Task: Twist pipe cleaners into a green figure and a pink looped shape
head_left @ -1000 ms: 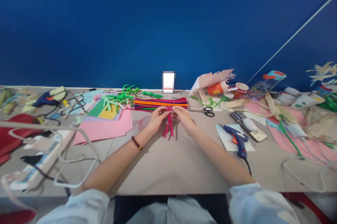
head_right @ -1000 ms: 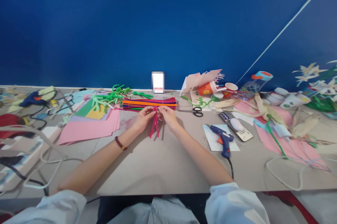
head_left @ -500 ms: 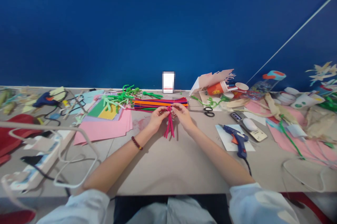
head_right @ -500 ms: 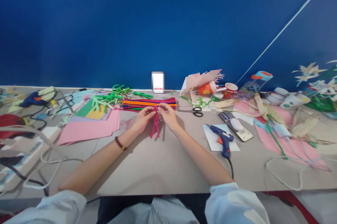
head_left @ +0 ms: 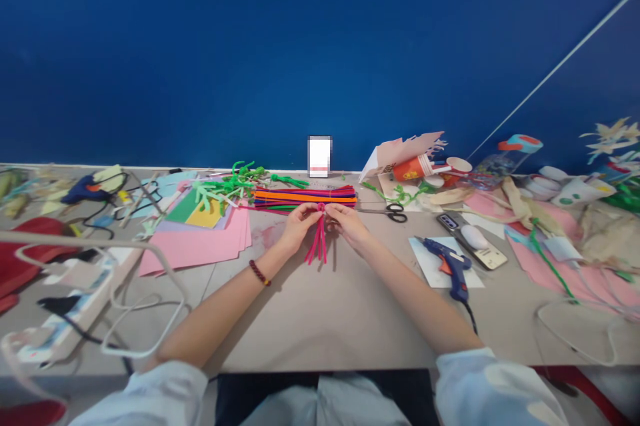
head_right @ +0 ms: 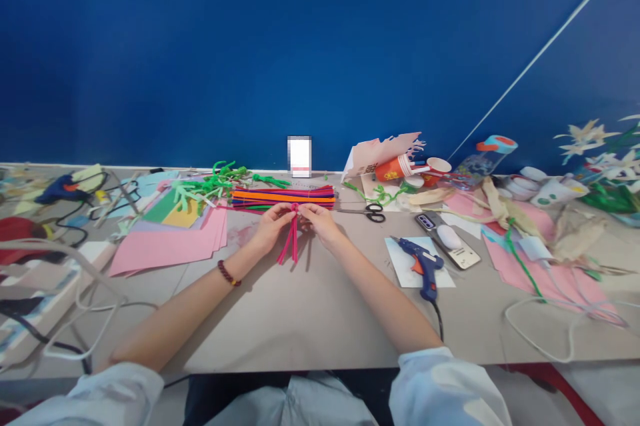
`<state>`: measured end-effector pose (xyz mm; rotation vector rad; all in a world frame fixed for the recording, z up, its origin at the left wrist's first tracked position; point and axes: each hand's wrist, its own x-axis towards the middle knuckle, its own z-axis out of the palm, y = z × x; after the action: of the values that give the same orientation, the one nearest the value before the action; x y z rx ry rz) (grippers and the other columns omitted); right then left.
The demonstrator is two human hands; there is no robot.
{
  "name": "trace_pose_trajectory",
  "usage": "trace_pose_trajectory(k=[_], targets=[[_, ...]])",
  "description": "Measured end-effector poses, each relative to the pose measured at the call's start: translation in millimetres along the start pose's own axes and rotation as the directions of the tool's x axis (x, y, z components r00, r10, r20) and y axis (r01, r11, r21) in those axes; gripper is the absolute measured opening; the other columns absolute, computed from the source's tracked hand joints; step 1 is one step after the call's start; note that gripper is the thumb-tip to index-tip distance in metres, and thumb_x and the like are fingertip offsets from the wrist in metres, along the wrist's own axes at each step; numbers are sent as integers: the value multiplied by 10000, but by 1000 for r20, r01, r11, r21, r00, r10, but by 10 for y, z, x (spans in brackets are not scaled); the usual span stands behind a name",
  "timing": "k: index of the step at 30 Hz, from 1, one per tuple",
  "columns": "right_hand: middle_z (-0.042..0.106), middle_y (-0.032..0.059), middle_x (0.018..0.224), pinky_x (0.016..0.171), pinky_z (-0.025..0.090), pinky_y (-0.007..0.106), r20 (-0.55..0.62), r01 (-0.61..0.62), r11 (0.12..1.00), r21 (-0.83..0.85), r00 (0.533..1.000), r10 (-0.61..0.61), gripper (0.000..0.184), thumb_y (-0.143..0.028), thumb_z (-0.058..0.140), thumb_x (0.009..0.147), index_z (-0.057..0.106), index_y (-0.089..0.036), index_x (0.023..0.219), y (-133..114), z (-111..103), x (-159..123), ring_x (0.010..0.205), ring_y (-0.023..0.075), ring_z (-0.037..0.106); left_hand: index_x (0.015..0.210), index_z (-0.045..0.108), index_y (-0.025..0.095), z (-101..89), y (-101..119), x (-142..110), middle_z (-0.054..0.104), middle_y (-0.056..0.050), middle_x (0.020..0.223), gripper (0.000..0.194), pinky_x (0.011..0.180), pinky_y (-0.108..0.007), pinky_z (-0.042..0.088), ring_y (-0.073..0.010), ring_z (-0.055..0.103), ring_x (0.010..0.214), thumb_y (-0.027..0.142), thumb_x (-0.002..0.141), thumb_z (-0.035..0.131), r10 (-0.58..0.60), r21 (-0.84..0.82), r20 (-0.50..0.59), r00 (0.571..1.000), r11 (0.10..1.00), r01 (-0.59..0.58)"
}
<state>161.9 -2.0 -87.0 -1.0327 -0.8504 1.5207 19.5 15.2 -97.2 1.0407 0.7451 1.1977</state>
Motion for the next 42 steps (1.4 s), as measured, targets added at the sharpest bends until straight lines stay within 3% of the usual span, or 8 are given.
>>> trace_pose_trajectory(k=[5, 9, 14, 22, 26, 32, 42], targets=[[555, -32, 607, 520, 390, 220, -34, 70, 998, 4, 997, -70, 394, -485, 797, 556, 616, -172, 715, 40, -10, 54, 541, 87, 486, 914, 558, 188, 51, 34, -50, 637, -1, 807, 403, 676, -240, 471, -122, 604, 703, 248, 596, 798, 29, 28, -43, 999, 999, -28], [521, -45, 573, 513, 385, 218, -73, 132, 991, -7, 988, -132, 397, -495, 784, 563, 602, -180, 720, 69, -11, 83, 529, 89, 472, 759, 563, 176, 66, 9, -70, 592, 22, 679, 269, 614, -211, 437, -97, 558, 606, 283, 632, 775, 104, 194, -82, 991, 977, -87], [530, -41, 590, 510, 397, 214, -45, 126, 991, -44, 991, -128, 373, -484, 768, 576, 597, -183, 715, 72, 25, 39, 525, 85, 470, 764, 670, 162, 43, -64, -50, 667, -32, 741, 255, 638, -258, 467, -149, 591, 654, 403, 694, 715, 8, 204, 18, 1000, 979, -12], [535, -37, 599, 457, 382, 225, -48, 181, 957, -227, 979, -197, 387, -517, 714, 614, 598, -197, 797, 128, -1, 63, 500, 102, 485, 756, 694, 158, 22, -87, -67, 658, -31, 699, 244, 589, -246, 438, -138, 562, 603, 398, 712, 703, -29, 164, -4, 1000, 986, 29], [534, -37, 638, 508, 420, 238, -54, 226, 955, -193, 969, -241, 388, -522, 715, 611, 560, -202, 768, 186, -12, 99, 529, 104, 503, 724, 667, 162, -12, -150, -58, 628, -16, 682, 248, 598, -233, 427, -121, 533, 600, 409, 749, 656, -11, 206, 4, 1000, 978, 9], [513, -40, 664, 523, 408, 239, -40, 206, 968, -140, 976, -214, 390, -529, 706, 624, 539, -205, 763, 261, 20, 101, 536, 98, 461, 707, 642, 160, -56, -224, -31, 601, -9, 687, 256, 613, -228, 409, -126, 514, 640, 412, 752, 643, 36, 266, 20, 999, 963, -40], [569, 19, 779, 711, 425, 285, -37, 364, 876, -317, 918, -395, 264, -452, 631, 705, 583, -199, 766, 350, -40, 160, 744, 164, 516, 682, 601, 157, -87, -257, -28, 523, 11, 650, 249, 582, -223, 366, -112, 445, 610, 390, 769, 619, 61, 319, 32, 998, 945, -68]])
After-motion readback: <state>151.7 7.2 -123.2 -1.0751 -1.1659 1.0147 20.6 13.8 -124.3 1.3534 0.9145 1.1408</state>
